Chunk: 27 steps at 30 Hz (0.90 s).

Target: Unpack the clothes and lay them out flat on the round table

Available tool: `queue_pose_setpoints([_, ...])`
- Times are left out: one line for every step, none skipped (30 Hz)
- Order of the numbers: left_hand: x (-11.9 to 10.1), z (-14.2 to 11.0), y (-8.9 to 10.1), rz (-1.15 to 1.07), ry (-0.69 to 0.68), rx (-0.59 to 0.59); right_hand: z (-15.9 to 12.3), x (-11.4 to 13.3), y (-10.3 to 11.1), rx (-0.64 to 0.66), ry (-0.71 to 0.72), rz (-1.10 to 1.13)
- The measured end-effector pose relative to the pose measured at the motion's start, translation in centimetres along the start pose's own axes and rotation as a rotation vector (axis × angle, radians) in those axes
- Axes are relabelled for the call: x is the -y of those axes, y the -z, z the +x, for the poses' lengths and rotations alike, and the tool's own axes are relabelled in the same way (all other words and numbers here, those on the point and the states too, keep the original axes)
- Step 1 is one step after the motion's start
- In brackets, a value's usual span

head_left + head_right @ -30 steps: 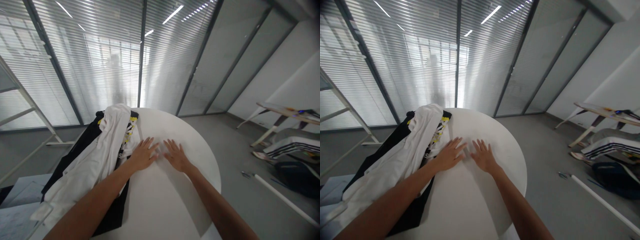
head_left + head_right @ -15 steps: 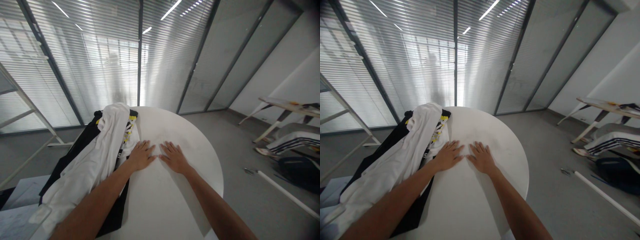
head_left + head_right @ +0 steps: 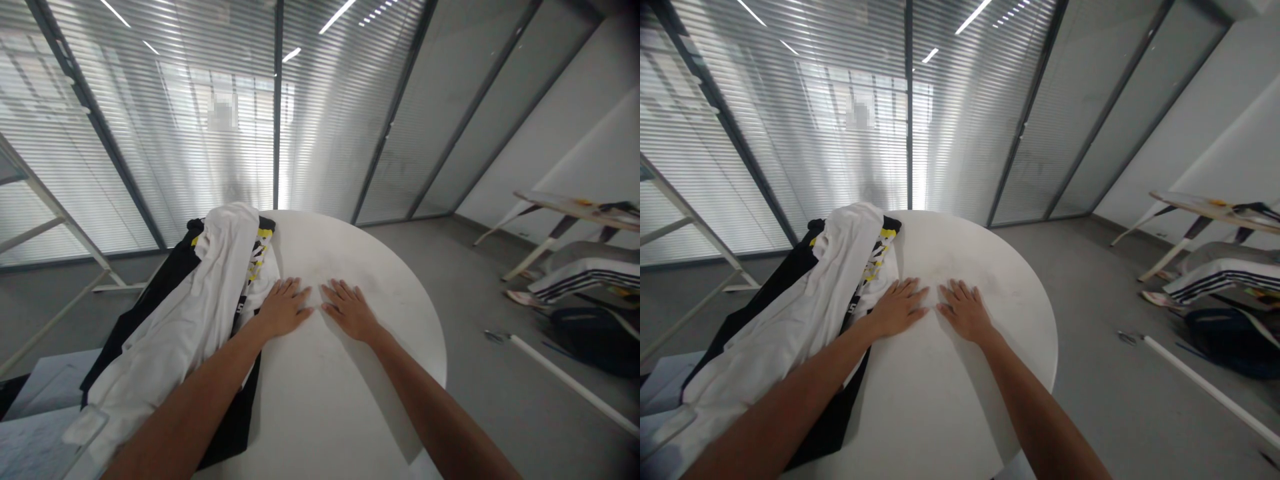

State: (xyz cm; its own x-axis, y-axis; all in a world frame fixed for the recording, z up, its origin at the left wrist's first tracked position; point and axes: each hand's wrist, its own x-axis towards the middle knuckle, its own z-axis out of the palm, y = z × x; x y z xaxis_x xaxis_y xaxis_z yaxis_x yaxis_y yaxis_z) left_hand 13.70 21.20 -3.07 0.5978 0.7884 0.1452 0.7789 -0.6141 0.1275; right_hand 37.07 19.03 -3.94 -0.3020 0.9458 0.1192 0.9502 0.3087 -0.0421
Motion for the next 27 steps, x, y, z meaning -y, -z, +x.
queue_pose_setpoints([0.00, 0.01, 0.00, -0.001, -0.001, 0.003, 0.01, -0.01, 0.03, 0.005, 0.001, 0.001])
queue_pose_setpoints([0.00, 0.02, 0.01, -0.001, 0.000, 0.005, 0.01, -0.02, 0.06, 0.009, 0.000, 0.002])
queue_pose_setpoints([-0.01, 0.02, 0.01, -0.002, 0.000, 0.006, 0.01, -0.01, 0.08, 0.013, -0.001, 0.003])
queue_pose_setpoints([-0.02, 0.03, 0.02, -0.004, 0.000, 0.007, 0.00, 0.00, 0.11, 0.015, -0.001, 0.002])
queue_pose_setpoints([-0.04, 0.03, 0.04, -0.007, 0.001, 0.008, -0.01, 0.01, 0.13, 0.016, -0.002, 0.002])
queue_pose_setpoints([-0.05, 0.03, 0.05, -0.011, 0.001, 0.010, -0.02, 0.03, 0.15, 0.017, -0.003, 0.000])
queue_pose_setpoints([-0.06, 0.02, 0.07, -0.014, 0.001, 0.013, -0.03, 0.05, 0.17, 0.018, -0.004, -0.002])
queue_pose_setpoints([-0.07, 0.02, 0.09, -0.017, 0.002, 0.015, -0.03, 0.07, 0.18, 0.020, -0.004, -0.003])
queue_pose_setpoints([-0.07, 0.01, 0.11, -0.018, 0.003, 0.016, -0.03, 0.08, 0.19, 0.022, -0.003, -0.005])
queue_pose_setpoints([-0.07, -0.01, 0.14, -0.018, 0.004, 0.018, -0.03, 0.09, 0.20, 0.024, -0.002, -0.006])
queue_pose_setpoints([-0.06, -0.02, 0.16, -0.019, 0.005, 0.020, -0.03, 0.10, 0.20, 0.025, -0.001, -0.009])
queue_pose_setpoints([-0.05, -0.02, 0.18, -0.018, 0.005, 0.021, -0.02, 0.10, 0.19, 0.026, 0.001, -0.011])
queue_pose_setpoints([-0.05, -0.03, 0.20, -0.018, 0.005, 0.021, -0.01, 0.09, 0.18, 0.025, 0.002, -0.014])
queue_pose_setpoints([-0.04, -0.03, 0.21, -0.017, 0.004, 0.022, -0.01, 0.08, 0.16, 0.023, 0.002, -0.018])
queue_pose_setpoints([-0.04, -0.02, 0.22, -0.016, 0.003, 0.023, -0.01, 0.07, 0.13, 0.020, 0.002, -0.021])
queue_pose_setpoints([-0.04, -0.01, 0.22, -0.014, 0.003, 0.022, -0.01, 0.05, 0.10, 0.016, 0.004, -0.023])
queue_pose_setpoints([-0.04, 0.01, 0.21, -0.011, 0.004, 0.020, -0.01, 0.03, 0.08, 0.011, 0.005, -0.023])
queue_pose_setpoints([-0.05, 0.03, 0.19, -0.010, 0.006, 0.018, -0.02, 0.02, 0.05, 0.007, 0.006, -0.022])
queue_pose_setpoints([-0.04, 0.05, 0.17, -0.009, 0.007, 0.017, -0.03, 0.00, 0.02, 0.004, 0.007, -0.019])
queue_pose_setpoints([-0.04, 0.07, 0.15, -0.009, 0.008, 0.016, -0.04, -0.01, 0.00, 0.002, 0.008, -0.016])
queue_pose_setpoints([-0.04, 0.09, 0.14, -0.010, 0.009, 0.018, -0.05, -0.02, -0.02, 0.002, 0.007, -0.013])
queue_pose_setpoints([-0.03, 0.11, 0.13, -0.011, 0.009, 0.021, -0.05, -0.02, -0.04, 0.003, 0.005, -0.010])
queue_pose_setpoints([-0.02, 0.12, 0.13, -0.012, 0.007, 0.026, -0.06, -0.03, -0.04, 0.003, 0.001, -0.008])
queue_pose_setpoints([-0.02, 0.13, 0.14, -0.012, 0.005, 0.030, -0.06, -0.02, -0.03, 0.005, -0.002, -0.006])
queue_pose_setpoints([-0.02, 0.13, 0.16, -0.013, 0.002, 0.032, -0.06, -0.02, 0.00, 0.007, -0.004, -0.004])
queue_pose_setpoints([-0.01, 0.12, 0.18, -0.014, 0.000, 0.033, -0.06, 0.00, 0.04, 0.010, -0.005, -0.002])
queue_pose_setpoints([-0.01, 0.10, 0.20, -0.015, -0.002, 0.031, -0.06, 0.02, 0.09, 0.013, -0.006, 0.000])
